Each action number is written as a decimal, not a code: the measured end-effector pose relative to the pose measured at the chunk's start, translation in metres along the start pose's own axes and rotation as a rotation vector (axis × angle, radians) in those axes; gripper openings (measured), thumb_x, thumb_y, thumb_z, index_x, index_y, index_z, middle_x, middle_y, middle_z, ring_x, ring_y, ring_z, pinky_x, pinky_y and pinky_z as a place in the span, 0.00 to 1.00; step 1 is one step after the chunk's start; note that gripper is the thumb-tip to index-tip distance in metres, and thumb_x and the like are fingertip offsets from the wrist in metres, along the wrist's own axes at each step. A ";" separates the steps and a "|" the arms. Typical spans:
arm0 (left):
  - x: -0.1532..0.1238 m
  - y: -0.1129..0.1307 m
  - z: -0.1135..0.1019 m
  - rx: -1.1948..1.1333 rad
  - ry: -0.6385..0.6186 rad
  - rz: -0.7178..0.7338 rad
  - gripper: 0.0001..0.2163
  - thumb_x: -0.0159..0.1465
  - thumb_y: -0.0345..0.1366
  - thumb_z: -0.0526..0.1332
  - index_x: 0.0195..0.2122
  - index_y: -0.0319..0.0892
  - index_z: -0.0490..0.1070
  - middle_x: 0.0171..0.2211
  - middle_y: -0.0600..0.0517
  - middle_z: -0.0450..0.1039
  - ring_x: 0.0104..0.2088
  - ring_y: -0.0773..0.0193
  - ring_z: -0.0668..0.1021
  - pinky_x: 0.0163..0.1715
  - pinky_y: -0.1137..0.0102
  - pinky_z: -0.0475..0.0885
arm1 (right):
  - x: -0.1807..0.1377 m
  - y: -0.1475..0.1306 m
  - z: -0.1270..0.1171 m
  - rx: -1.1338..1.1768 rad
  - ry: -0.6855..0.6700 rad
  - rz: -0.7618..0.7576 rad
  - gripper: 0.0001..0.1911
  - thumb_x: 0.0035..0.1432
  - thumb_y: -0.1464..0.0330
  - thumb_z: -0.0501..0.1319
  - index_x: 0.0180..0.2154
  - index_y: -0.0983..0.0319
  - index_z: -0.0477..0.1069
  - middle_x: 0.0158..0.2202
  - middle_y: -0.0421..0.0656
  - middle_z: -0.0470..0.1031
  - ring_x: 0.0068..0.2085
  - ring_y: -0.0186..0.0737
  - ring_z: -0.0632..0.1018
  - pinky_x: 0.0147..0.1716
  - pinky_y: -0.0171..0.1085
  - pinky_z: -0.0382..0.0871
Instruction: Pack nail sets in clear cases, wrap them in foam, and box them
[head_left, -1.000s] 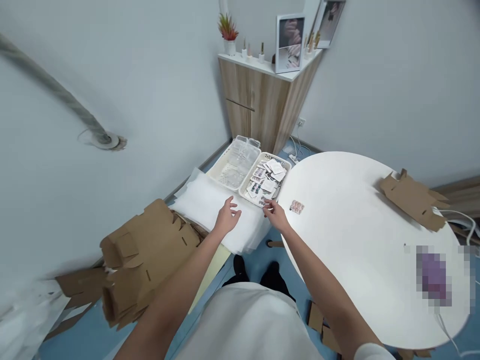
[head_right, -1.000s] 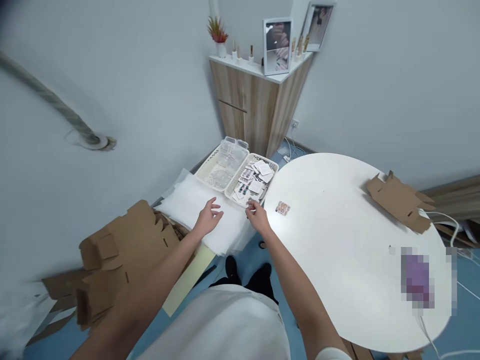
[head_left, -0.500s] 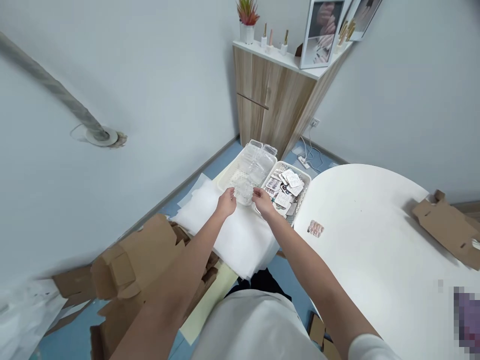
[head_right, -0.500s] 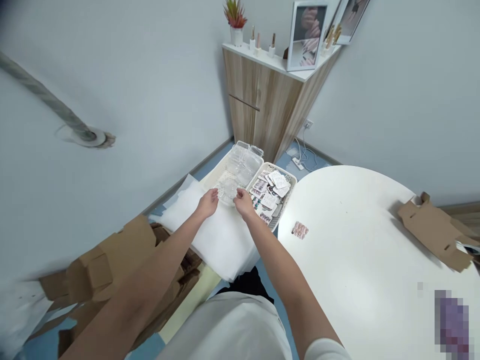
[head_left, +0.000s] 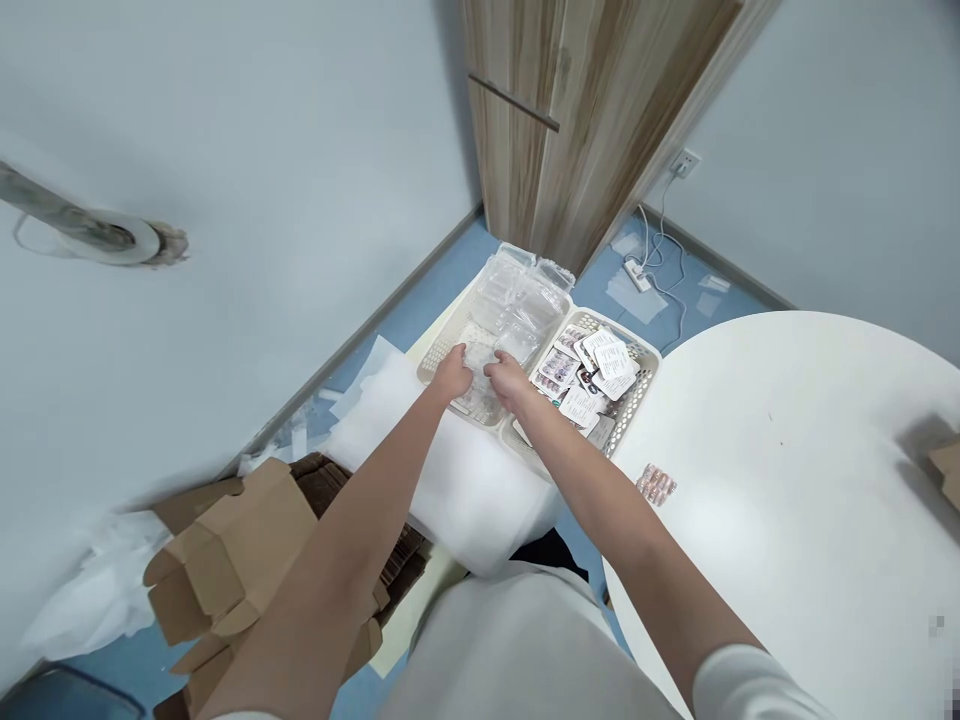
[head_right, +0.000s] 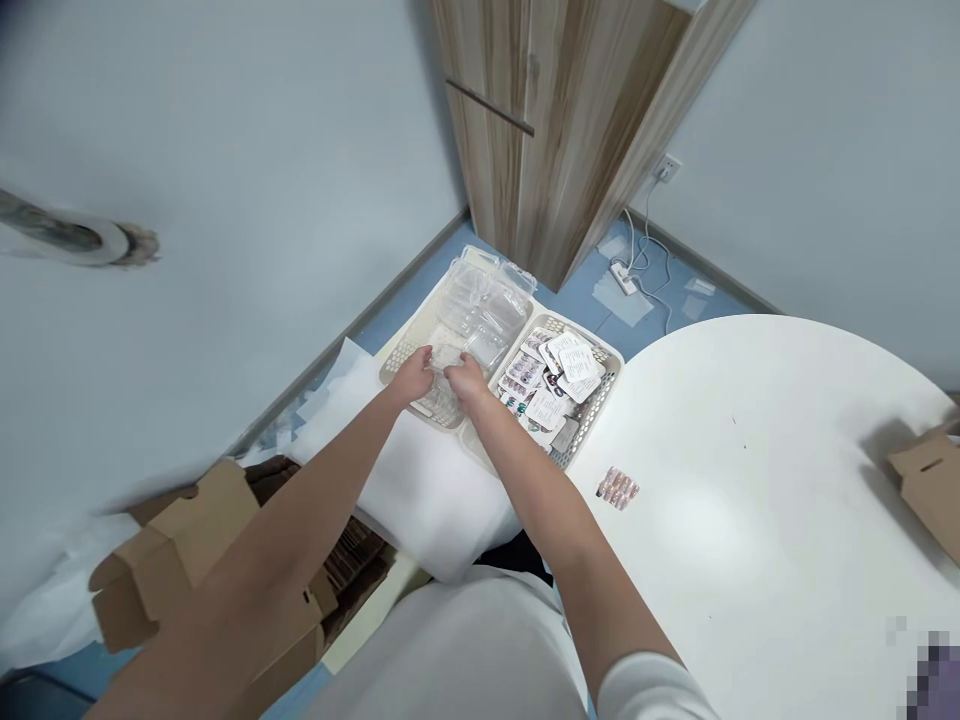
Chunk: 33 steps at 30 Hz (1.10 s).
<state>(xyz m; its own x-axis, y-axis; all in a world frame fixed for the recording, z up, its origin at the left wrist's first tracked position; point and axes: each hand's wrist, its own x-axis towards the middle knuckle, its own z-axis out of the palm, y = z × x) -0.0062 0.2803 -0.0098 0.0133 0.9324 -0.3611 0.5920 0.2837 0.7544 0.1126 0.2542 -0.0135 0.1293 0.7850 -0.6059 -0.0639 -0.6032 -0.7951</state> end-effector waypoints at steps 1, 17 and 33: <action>-0.003 0.002 -0.002 0.022 -0.028 -0.008 0.26 0.47 0.22 0.56 0.50 0.38 0.62 0.49 0.42 0.67 0.49 0.54 0.70 0.50 0.61 0.62 | -0.002 -0.001 0.000 -0.007 -0.006 0.000 0.34 0.41 0.73 0.56 0.53 0.62 0.56 0.46 0.47 0.67 0.42 0.41 0.72 0.38 0.38 0.67; -0.161 0.044 -0.035 -0.204 0.036 0.365 0.15 0.54 0.39 0.59 0.43 0.42 0.68 0.43 0.48 0.67 0.42 0.64 0.71 0.41 0.68 0.68 | -0.184 -0.007 -0.054 -0.087 0.148 -0.382 0.23 0.44 0.70 0.59 0.46 0.58 0.67 0.41 0.43 0.69 0.34 0.34 0.71 0.37 0.38 0.67; -0.342 0.090 0.083 -0.426 -0.673 0.196 0.16 0.51 0.48 0.60 0.30 0.39 0.71 0.21 0.53 0.69 0.24 0.68 0.72 0.27 0.72 0.68 | -0.417 0.104 -0.183 0.251 0.355 -0.373 0.28 0.42 0.62 0.64 0.48 0.57 0.63 0.36 0.43 0.71 0.30 0.34 0.73 0.31 0.39 0.68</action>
<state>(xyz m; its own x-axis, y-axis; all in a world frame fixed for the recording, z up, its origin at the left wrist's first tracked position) 0.1097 -0.0321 0.1358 0.6456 0.6785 -0.3505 0.1734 0.3167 0.9325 0.2331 -0.1620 0.1618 0.5096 0.8166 -0.2711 -0.1781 -0.2082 -0.9617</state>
